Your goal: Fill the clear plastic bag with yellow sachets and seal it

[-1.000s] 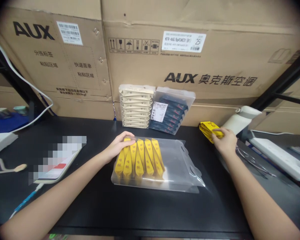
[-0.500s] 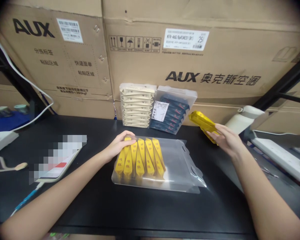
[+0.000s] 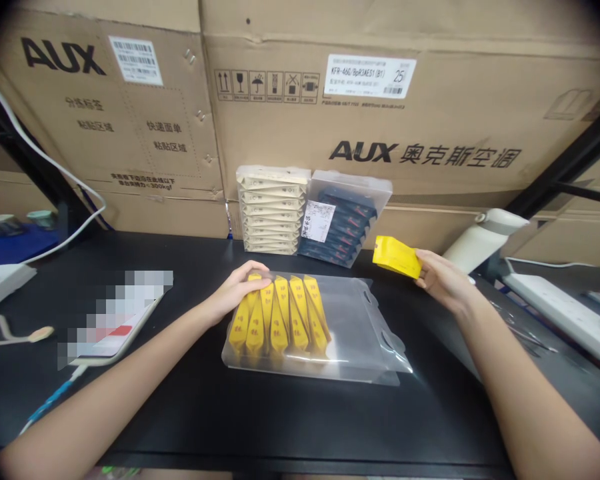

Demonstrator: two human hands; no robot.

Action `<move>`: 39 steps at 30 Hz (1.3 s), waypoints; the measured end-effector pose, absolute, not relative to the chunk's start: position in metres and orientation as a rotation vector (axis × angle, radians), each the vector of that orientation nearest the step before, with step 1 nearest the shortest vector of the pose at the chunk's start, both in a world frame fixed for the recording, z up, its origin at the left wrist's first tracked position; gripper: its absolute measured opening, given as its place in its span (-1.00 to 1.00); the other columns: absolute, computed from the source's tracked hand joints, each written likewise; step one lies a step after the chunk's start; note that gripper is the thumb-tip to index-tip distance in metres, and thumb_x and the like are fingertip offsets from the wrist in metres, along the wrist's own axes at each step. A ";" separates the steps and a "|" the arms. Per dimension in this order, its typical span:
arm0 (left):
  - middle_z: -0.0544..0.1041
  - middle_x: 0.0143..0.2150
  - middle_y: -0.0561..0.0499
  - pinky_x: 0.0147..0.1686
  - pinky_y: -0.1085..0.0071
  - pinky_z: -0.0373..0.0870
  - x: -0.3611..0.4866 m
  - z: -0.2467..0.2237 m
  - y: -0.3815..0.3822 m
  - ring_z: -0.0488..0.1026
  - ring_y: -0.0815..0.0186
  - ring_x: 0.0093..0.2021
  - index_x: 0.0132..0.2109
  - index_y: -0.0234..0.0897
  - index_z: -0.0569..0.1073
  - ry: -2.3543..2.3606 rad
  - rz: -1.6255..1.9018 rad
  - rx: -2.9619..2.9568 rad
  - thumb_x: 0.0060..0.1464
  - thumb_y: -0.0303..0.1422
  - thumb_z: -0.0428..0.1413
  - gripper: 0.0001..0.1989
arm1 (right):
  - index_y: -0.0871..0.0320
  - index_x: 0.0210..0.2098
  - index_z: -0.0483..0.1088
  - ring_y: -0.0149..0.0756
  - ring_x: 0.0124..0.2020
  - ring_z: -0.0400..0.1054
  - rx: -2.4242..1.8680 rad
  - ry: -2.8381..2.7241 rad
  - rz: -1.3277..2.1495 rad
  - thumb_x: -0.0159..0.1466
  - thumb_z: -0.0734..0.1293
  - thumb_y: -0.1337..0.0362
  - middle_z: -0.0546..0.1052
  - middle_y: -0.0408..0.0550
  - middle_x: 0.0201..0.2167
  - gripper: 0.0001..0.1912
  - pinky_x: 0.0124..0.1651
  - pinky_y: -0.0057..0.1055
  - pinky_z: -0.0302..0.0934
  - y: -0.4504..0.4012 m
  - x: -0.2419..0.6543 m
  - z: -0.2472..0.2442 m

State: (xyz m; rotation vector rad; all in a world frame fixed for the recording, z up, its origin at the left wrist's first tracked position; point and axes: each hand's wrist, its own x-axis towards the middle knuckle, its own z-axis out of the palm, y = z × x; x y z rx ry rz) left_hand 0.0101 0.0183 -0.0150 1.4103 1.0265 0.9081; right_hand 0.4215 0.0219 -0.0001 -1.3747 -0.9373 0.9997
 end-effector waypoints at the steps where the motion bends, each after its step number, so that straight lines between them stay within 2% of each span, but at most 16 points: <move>1: 0.40 -0.33 0.11 -0.24 0.44 0.27 0.010 -0.015 0.018 0.38 0.33 -0.28 -0.22 -0.24 0.36 1.026 0.908 1.412 -0.09 -0.28 0.16 -0.74 | 0.07 -0.30 0.47 -0.45 -0.57 0.28 -1.391 -0.957 1.010 0.10 0.38 0.23 0.49 -0.14 -0.46 -0.85 -0.72 -0.63 0.06 0.021 0.420 -0.001; 4: 0.41 -0.33 0.10 -0.24 0.44 0.27 0.010 -0.017 0.018 0.38 0.33 -0.28 -0.23 -0.24 0.36 1.029 0.908 1.417 -0.09 -0.28 0.16 -0.75 | 0.07 -0.27 0.48 -0.44 -0.55 0.27 -1.440 -1.008 1.032 0.00 0.45 0.18 0.49 -0.13 -0.43 -0.72 -0.72 -0.62 0.01 0.021 0.419 -0.005; 8: 0.39 -0.33 0.10 -0.24 0.45 0.26 0.010 -0.017 0.019 0.37 0.34 -0.28 -0.23 -0.25 0.36 1.030 0.916 1.430 -0.08 -0.29 0.16 -0.76 | 0.07 -0.29 0.49 -0.46 -0.55 0.24 -1.508 -1.048 1.034 -0.03 0.46 0.12 0.48 -0.14 -0.41 -0.69 -0.70 -0.59 0.00 0.022 0.420 -0.010; 13: 0.39 -0.32 0.10 -0.20 0.44 0.25 0.010 -0.015 0.018 0.36 0.33 -0.26 -0.23 -0.25 0.37 1.048 0.918 1.451 -0.07 -0.30 0.16 -0.77 | 0.05 -0.28 0.51 -0.36 -0.42 0.34 -1.578 -1.079 1.035 -0.03 0.45 0.14 0.52 -0.10 -0.30 -0.70 -0.52 -0.52 0.23 0.021 0.417 -0.008; 16: 0.40 -0.29 0.10 -0.19 0.44 0.25 0.010 -0.015 0.018 0.37 0.33 -0.25 -0.23 -0.26 0.37 1.039 0.924 1.451 -0.08 -0.30 0.16 -0.77 | 0.04 -0.29 0.52 -0.31 -0.39 0.36 -1.615 -1.117 1.045 -0.03 0.45 0.13 0.52 -0.09 -0.23 -0.70 -0.47 -0.46 0.29 0.017 0.414 -0.005; 20: 0.41 -0.30 0.09 -0.18 0.43 0.26 0.010 -0.016 0.019 0.37 0.31 -0.23 -0.23 -0.25 0.37 1.039 0.924 1.473 -0.08 -0.29 0.16 -0.77 | 0.00 -0.22 0.49 -0.36 -0.51 0.32 -1.678 -1.168 1.171 0.00 0.45 0.08 0.49 -0.15 -0.43 -0.65 -0.56 -0.47 0.24 0.012 0.408 -0.002; 23: 0.39 -0.32 0.10 -0.19 0.43 0.26 0.010 -0.016 0.019 0.37 0.32 -0.26 -0.24 -0.25 0.37 1.034 0.919 1.472 -0.08 -0.28 0.16 -0.77 | 0.01 -0.20 0.48 -0.41 -0.54 0.31 -1.683 -1.207 1.263 0.01 0.46 0.10 0.45 -0.18 -0.52 -0.64 -0.54 -0.51 0.23 0.010 0.403 -0.002; 30: 0.38 -0.33 0.10 -0.22 0.43 0.25 0.010 -0.018 0.021 0.36 0.33 -0.28 -0.25 -0.24 0.36 1.029 0.933 1.479 -0.09 -0.27 0.16 -0.76 | 0.00 -0.10 0.42 -0.43 -0.51 0.35 -1.685 -1.335 1.394 0.08 0.43 0.09 0.49 -0.19 -0.47 -0.60 -0.48 -0.53 0.22 0.011 0.400 -0.008; 35: 0.38 -0.31 0.10 -0.22 0.44 0.24 0.010 -0.016 0.020 0.35 0.34 -0.27 -0.25 -0.26 0.36 1.035 0.934 1.497 -0.09 -0.27 0.16 -0.76 | 0.02 -0.10 0.40 -0.42 -0.49 0.37 -1.690 -1.363 1.395 0.08 0.43 0.10 0.51 -0.17 -0.39 -0.60 -0.47 -0.50 0.25 0.012 0.399 -0.008; 39: 0.39 -0.30 0.09 -0.22 0.44 0.24 0.011 -0.014 0.018 0.35 0.33 -0.27 -0.25 -0.26 0.36 1.050 0.924 1.490 -0.09 -0.28 0.15 -0.76 | 0.03 -0.09 0.39 -0.39 -0.49 0.39 -1.677 -1.369 1.407 0.09 0.42 0.10 0.51 -0.16 -0.43 -0.61 -0.45 -0.47 0.27 0.012 0.397 -0.008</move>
